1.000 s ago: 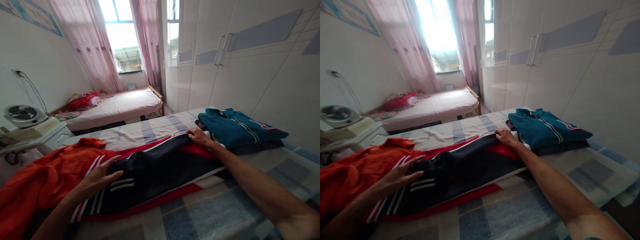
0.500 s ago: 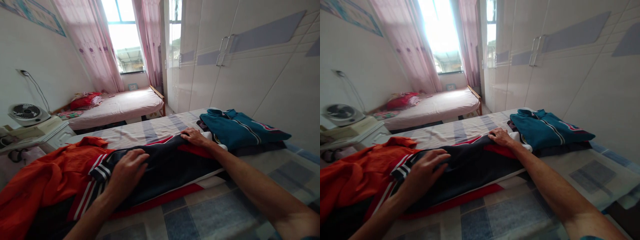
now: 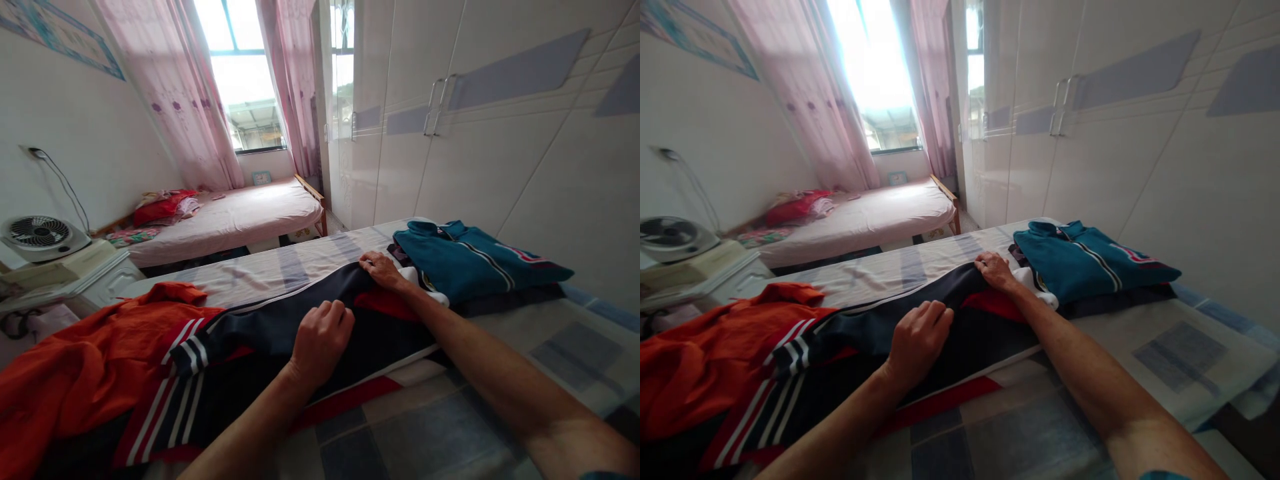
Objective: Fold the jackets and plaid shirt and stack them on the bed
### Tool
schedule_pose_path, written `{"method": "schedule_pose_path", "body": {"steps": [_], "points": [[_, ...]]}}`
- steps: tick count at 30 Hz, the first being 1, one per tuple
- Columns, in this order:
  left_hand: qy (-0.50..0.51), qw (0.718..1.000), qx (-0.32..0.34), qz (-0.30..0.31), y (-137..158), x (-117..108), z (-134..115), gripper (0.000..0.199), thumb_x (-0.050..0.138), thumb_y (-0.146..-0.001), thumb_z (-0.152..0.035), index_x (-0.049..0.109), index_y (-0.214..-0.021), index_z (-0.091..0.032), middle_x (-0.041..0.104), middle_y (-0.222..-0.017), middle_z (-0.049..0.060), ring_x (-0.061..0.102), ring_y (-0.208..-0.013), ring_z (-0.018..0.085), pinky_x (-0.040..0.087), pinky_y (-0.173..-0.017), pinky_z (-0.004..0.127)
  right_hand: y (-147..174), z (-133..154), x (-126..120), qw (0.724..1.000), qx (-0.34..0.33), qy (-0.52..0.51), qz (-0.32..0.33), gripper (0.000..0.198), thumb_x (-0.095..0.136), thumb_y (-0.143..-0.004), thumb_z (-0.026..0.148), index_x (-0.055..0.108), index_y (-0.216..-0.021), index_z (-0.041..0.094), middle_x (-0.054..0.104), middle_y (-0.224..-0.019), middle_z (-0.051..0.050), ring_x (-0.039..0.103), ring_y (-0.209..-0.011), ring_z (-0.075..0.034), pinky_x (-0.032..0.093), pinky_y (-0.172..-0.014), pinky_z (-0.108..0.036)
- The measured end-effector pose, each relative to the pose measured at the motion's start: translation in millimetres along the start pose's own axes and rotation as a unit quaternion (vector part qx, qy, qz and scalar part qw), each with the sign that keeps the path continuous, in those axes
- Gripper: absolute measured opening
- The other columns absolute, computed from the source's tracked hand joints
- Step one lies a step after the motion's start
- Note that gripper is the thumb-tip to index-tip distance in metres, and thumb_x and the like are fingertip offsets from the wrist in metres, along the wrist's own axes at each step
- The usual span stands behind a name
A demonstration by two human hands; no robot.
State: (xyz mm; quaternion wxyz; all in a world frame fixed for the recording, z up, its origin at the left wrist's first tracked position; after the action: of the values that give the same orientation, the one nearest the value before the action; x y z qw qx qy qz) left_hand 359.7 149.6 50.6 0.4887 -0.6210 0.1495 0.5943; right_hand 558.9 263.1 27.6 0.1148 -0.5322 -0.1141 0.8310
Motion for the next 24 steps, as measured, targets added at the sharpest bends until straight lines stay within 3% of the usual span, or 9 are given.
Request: {"method": "schedule_pose_path", "body": {"steps": [4, 6, 9, 11, 13, 15, 18, 21, 24], "points": [[0.100, 0.984, 0.127, 0.073, 15.3, 4.8, -39.2, 0.013, 0.047, -0.088, -0.013, 0.058, -0.084, -0.018, 0.058, -0.082, 0.006, 0.055, -0.075, 0.018, 0.046, -0.058, 0.030, 5.0, -3.9, -1.4, 1.000, 0.022, 0.017, 0.006, 0.024, 0.044, -0.081, 0.015, 0.066, -0.090, 0.017, 0.066, -0.108, -0.011, 0.054, -0.109, -0.026, 0.039, -0.092, -0.038], [0.169, 0.977, 0.112, 0.064, 23.4, -2.9, -36.5, 0.014, 0.047, -0.089, -0.016, 0.060, -0.088, -0.019, 0.060, -0.086, 0.005, 0.057, -0.076, 0.016, 0.049, -0.063, 0.027, 11.4, -3.8, -4.1, 1.000, 0.016, 0.024, 0.003, 0.030, 0.043, -0.077, 0.010, 0.065, -0.096, 0.017, 0.063, -0.115, -0.010, 0.051, -0.114, -0.026, 0.036, -0.096, -0.039], [0.198, 0.980, -0.007, -0.019, 43.8, -27.3, 7.1, 0.023, 0.041, -0.092, -0.017, 0.060, -0.105, -0.020, 0.062, -0.102, 0.007, 0.060, -0.088, 0.014, 0.050, -0.076, 0.026, 27.6, 5.0, -15.5, 0.998, -0.044, 0.031, -0.038, 0.037, 0.040, -0.078, 0.008, 0.061, -0.107, 0.018, 0.058, -0.124, -0.009, 0.047, -0.121, -0.024, 0.033, -0.101, -0.038], [0.141, 0.985, -0.084, -0.051, 68.5, -42.2, 47.9, 0.025, 0.041, -0.092, -0.020, 0.059, -0.109, -0.021, 0.061, -0.111, 0.008, 0.060, -0.096, 0.017, 0.050, -0.082, 0.030, 45.4, 17.9, -25.5, 0.992, -0.093, 0.031, -0.077, 0.035, 0.040, -0.081, 0.010, 0.060, -0.108, 0.018, 0.059, -0.122, -0.010, 0.046, -0.121, -0.024, 0.033, -0.101, -0.039], [0.054, 0.986, -0.149, -0.058, 99.4, -52.2, 86.5, 0.027, 0.046, -0.090, -0.028, 0.059, -0.113, -0.021, 0.059, -0.118, 0.009, 0.057, -0.105, 0.023, 0.048, -0.090, 0.039, 68.7, 37.1, -31.6, 0.986, -0.136, 0.014, -0.091, 0.027, 0.044, -0.084, 0.016, 0.059, -0.106, 0.019, 0.059, -0.119, -0.010, 0.046, -0.121, -0.024, 0.033, -0.101, -0.040], [-0.010, 0.981, -0.194, -0.028, 129.9, -54.2, 115.1, 0.041, 0.056, -0.084, -0.040, 0.055, -0.120, -0.020, 0.054, -0.126, 0.012, 0.052, -0.114, 0.031, 0.044, -0.095, 0.047, 95.0, 62.4, -30.9, 0.980, -0.184, -0.016, -0.070, 0.019, 0.050, -0.085, 0.024, 0.057, -0.102, 0.021, 0.059, -0.119, -0.008, 0.046, -0.121, -0.024, 0.034, -0.101, -0.040], [-0.044, 0.969, -0.239, 0.035, 162.1, -46.8, 136.0, 0.060, 0.063, -0.077, -0.045, 0.050, -0.128, -0.017, 0.050, -0.132, 0.016, 0.048, -0.119, 0.035, 0.044, -0.095, 0.050, 131.0, 102.5, -18.3, 0.963, -0.267, -0.038, -0.009, 0.027, 0.061, -0.080, 0.035, 0.056, -0.103, 0.023, 0.059, -0.118, -0.008, 0.044, -0.122, -0.025, 0.034, -0.100, -0.042], [-0.037, 0.961, -0.270, 0.047, 170.1, -39.3, 139.7, 0.049, 0.057, -0.082, -0.036, 0.051, -0.127, -0.017, 0.052, -0.130, 0.015, 0.050, -0.119, 0.032, 0.044, -0.097, 0.045, 147.9, 126.9, -0.2, 0.950, -0.310, -0.010, 0.023, 0.033, 0.067, -0.075, 0.031, 0.057, -0.105, 0.022, 0.060, -0.117, -0.008, 0.045, -0.121, -0.027, 0.031, -0.101, -0.045], [-0.017, 0.958, -0.284, 0.038, 161.3, -37.0, 141.1, 0.040, 0.049, -0.086, -0.027, 0.052, -0.125, -0.017, 0.057, -0.123, 0.011, 0.056, -0.112, 0.028, 0.048, -0.090, 0.039, 144.5, 131.5, 10.6, 0.956, -0.294, 0.020, 0.012, 0.019, 0.063, -0.077, 0.018, 0.059, -0.096, 0.021, 0.062, -0.110, -0.007, 0.050, -0.114, -0.025, 0.032, -0.098, -0.043]]}}
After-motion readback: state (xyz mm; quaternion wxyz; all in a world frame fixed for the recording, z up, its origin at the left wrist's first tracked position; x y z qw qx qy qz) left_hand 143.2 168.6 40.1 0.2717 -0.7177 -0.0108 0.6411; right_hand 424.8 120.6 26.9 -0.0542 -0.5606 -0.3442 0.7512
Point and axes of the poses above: each hand's wrist, its own y-axis away from the middle knuckle, its own x-axis out of the palm, z = x × y, the point moved 5 cm from there along -y, towards the middle knuckle
